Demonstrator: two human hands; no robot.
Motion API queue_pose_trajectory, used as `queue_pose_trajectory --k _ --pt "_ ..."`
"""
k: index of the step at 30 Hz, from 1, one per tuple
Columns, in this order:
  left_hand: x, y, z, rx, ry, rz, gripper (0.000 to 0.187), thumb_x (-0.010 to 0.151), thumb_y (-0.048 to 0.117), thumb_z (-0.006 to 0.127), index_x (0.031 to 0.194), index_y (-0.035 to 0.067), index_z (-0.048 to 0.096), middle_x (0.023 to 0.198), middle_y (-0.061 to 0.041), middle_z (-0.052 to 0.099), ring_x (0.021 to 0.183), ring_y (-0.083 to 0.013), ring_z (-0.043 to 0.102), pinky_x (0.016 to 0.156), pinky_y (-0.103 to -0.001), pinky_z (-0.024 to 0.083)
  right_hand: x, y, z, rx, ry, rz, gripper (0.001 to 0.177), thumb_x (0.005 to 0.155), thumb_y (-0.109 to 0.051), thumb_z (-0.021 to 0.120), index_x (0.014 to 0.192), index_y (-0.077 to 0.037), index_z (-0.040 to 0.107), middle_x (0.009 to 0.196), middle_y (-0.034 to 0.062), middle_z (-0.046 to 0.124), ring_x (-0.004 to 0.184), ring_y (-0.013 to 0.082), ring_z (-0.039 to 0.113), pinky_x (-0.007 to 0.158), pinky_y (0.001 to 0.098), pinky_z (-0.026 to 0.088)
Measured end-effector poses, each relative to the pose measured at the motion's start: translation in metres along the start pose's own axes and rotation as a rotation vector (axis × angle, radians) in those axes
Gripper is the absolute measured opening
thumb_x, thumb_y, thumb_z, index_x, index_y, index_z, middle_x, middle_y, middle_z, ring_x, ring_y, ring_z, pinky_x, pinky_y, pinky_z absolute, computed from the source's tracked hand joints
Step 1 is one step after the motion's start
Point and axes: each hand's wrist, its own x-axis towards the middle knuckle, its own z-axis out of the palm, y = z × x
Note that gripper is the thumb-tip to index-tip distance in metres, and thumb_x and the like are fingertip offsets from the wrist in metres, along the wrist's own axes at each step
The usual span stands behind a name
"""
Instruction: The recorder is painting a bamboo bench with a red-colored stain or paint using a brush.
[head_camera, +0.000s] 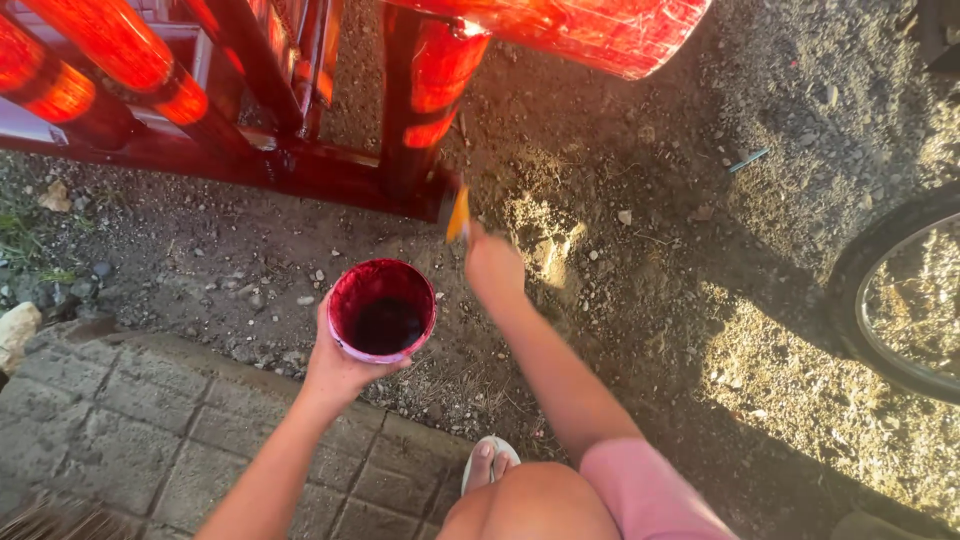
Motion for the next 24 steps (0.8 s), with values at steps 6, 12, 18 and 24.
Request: queue_pose_trajectory --k 6,12,18,24 --pt "0.004 -0.004 0.001 -0.112 -0.023 0.02 0.124 0.048 0.014 0.098 0.151 0.008 0.03 0.146 -0.01 0.051 0.137 -0.0238 0.051 0.114 -0.04 0.043 -0.014 0.006 -0.016 0.126 -0.001 -0.031 0.036 0.102 -0.028 0.046 0.135 -0.024 0.06 0.086 0.0157 0.072 0.074 0.0343 0.072 0.062 0.0498 0.057" --pt "-0.002 0.006 0.0 -0.004 -0.022 0.002 0.124 0.046 0.013 0.099 0.15 0.008 0.031 0.146 -0.01 0.052 0.137 -0.024 0.051 0.114 -0.041 0.041 0.034 0.007 -0.036 0.147 -0.041 0.032 0.042 0.093 -0.025 0.051 0.132 -0.031 0.067 0.093 0.0162 0.075 0.084 0.0348 0.073 0.074 0.0484 0.057" --pt "0.003 0.012 -0.01 -0.072 0.001 0.006 0.125 0.046 0.015 0.099 0.15 0.007 0.031 0.146 -0.01 0.053 0.136 -0.0243 0.052 0.113 -0.041 0.043 0.037 0.005 -0.089 0.036 -0.161 0.157 0.032 0.098 -0.039 0.059 0.112 -0.015 0.076 0.097 0.0128 0.075 0.093 0.0311 0.074 0.079 0.0469 0.058" --pt "0.009 0.006 -0.004 -0.049 0.018 0.056 0.124 0.046 0.015 0.099 0.149 0.007 0.032 0.146 -0.01 0.053 0.136 -0.0244 0.052 0.113 -0.041 0.043 0.047 0.002 -0.057 0.088 -0.063 0.036 0.032 0.096 -0.037 0.061 0.109 -0.011 0.074 0.095 0.0189 0.074 0.093 0.0378 0.072 0.079 0.0506 0.056"
